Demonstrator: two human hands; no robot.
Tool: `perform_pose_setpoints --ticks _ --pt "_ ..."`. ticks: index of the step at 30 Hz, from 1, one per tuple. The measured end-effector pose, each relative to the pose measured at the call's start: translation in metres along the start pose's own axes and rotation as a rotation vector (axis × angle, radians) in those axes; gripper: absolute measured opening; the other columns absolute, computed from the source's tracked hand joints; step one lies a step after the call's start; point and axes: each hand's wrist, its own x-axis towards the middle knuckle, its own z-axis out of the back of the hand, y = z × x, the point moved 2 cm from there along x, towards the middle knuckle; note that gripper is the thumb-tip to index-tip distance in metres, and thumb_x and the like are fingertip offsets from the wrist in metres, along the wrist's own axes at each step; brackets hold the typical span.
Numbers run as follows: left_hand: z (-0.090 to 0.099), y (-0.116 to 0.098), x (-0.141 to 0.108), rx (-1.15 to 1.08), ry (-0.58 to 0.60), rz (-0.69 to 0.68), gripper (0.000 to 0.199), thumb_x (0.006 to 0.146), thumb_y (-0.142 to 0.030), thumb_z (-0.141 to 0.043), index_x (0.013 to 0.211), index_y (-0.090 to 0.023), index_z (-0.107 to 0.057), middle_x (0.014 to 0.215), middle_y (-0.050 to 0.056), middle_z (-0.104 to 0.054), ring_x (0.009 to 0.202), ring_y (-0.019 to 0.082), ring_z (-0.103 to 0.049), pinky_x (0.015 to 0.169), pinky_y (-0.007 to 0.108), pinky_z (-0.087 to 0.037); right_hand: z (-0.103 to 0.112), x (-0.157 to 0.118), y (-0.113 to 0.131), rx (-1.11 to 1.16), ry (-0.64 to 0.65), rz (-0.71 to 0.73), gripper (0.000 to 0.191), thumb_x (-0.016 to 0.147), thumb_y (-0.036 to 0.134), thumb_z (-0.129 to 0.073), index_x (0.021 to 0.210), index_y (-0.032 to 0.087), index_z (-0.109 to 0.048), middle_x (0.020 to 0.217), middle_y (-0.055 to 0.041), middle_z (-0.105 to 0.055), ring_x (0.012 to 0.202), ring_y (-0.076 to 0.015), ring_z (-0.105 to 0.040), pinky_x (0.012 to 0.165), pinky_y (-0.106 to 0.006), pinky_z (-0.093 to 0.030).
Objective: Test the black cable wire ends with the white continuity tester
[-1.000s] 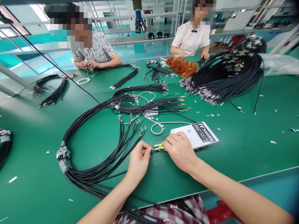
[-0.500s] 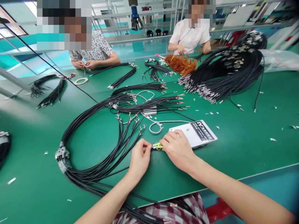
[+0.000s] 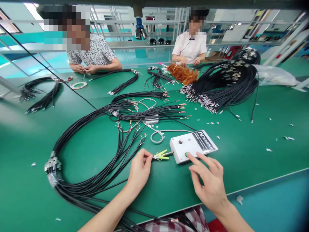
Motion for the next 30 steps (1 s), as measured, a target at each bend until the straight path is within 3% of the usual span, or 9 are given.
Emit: perform_pose_setpoints --ticks 4,9,14,18,21,23,25,27,30 --pt "0.004 0.0 -0.003 0.023 -0.014 0.011 0.015 0.079 -0.032 -0.053 0.068 -0.021 -0.05 0.05 -0.008 -0.041 0.044 0.011 -0.04 0.044 0.021 -0.023 -0.008 -0.002 -0.003 -0.074 -0.039 0.018 0.016 0.088 0.007 -0.058 0.087 0.023 -0.058 0.109 -0.0001 -0.075 0.108 -0.0239 -0.063 0.102 -0.048 -0.032" --pt "0.021 0.004 -0.005 -0.005 -0.028 0.036 0.018 0.081 -0.034 -0.053 0.07 -0.021 -0.048 0.048 -0.01 -0.038 0.041 0.009 -0.037 0.043 0.02 -0.022 -0.008 -0.001 -0.009 -0.104 0.006 0.061 0.019 0.086 0.004 -0.058 0.089 0.023 -0.058 0.109 -0.0032 -0.075 0.107 -0.0257 -0.063 0.102 -0.051 -0.033" --pt "0.035 0.005 -0.016 -0.108 0.053 0.038 0.023 0.075 -0.032 -0.06 0.092 -0.02 -0.049 0.071 -0.003 -0.058 0.053 0.012 -0.057 0.052 0.024 -0.044 -0.006 -0.014 0.0 0.037 -0.029 0.075 0.024 0.084 0.004 -0.057 0.098 0.024 -0.061 0.11 -0.006 -0.074 0.113 -0.0254 -0.06 0.098 -0.047 -0.04" --pt "0.052 -0.007 -0.022 0.015 0.08 -0.044 0.028 0.075 -0.021 -0.059 0.101 -0.019 -0.053 0.074 -0.001 -0.062 0.064 0.013 -0.061 0.062 0.026 -0.049 -0.011 -0.029 0.016 0.229 0.108 0.187 0.03 0.083 0.003 -0.054 0.105 0.021 -0.062 0.112 -0.0075 -0.073 0.107 -0.0214 -0.065 0.09 -0.038 -0.05" --pt "0.087 -0.022 0.0 0.14 -0.131 -0.159 0.021 0.078 -0.022 -0.059 0.098 -0.019 -0.053 0.077 -0.001 -0.062 0.055 0.011 -0.057 0.053 0.023 -0.046 -0.016 -0.032 0.022 0.305 0.173 0.168 0.03 0.085 0.002 -0.053 0.108 0.02 -0.061 0.113 -0.0093 -0.072 0.105 -0.0203 -0.066 0.086 -0.036 -0.054" --pt "0.121 -0.029 0.027 0.168 -0.487 -0.238 0.025 0.077 -0.022 -0.06 0.099 -0.021 -0.048 0.081 -0.002 -0.059 0.048 0.009 -0.056 0.048 0.023 -0.046 -0.018 -0.031 0.022 0.338 0.18 0.098 0.029 0.086 0.003 -0.053 0.108 0.02 -0.06 0.113 -0.0097 -0.071 0.103 -0.0205 -0.066 0.085 -0.036 -0.055" --pt "0.148 -0.027 0.055 0.194 -0.665 -0.248 0.029 0.08 -0.018 -0.053 0.106 -0.022 -0.04 0.088 -0.002 -0.053 0.054 0.009 -0.059 0.056 0.025 -0.051 -0.017 -0.029 0.02 0.366 0.194 0.03 0.028 0.087 0.004 -0.053 0.108 0.022 -0.059 0.11 -0.009 -0.072 0.101 -0.0208 -0.067 0.086 -0.038 -0.055" --pt "0.16 -0.018 0.075 0.243 -0.656 -0.2 0.03 0.075 -0.015 -0.057 0.101 -0.02 -0.042 0.084 -0.002 -0.052 0.051 0.011 -0.058 0.055 0.028 -0.053 -0.012 -0.029 0.019 0.414 0.242 0.012 0.027 0.087 0.007 -0.053 0.108 0.022 -0.058 0.103 -0.0076 -0.072 0.095 -0.0209 -0.067 0.084 -0.038 -0.056" --pt "0.147 -0.005 0.068 0.341 -0.549 -0.185 0.032 0.068 -0.014 -0.067 0.094 -0.018 -0.05 0.09 0.003 -0.054 0.061 0.015 -0.06 0.064 0.036 -0.056 -0.005 -0.032 0.023 0.441 0.358 0.056 0.026 0.084 0.019 -0.064 0.109 0.022 -0.058 0.097 -0.0074 -0.071 0.091 -0.0234 -0.067 0.082 -0.039 -0.055"
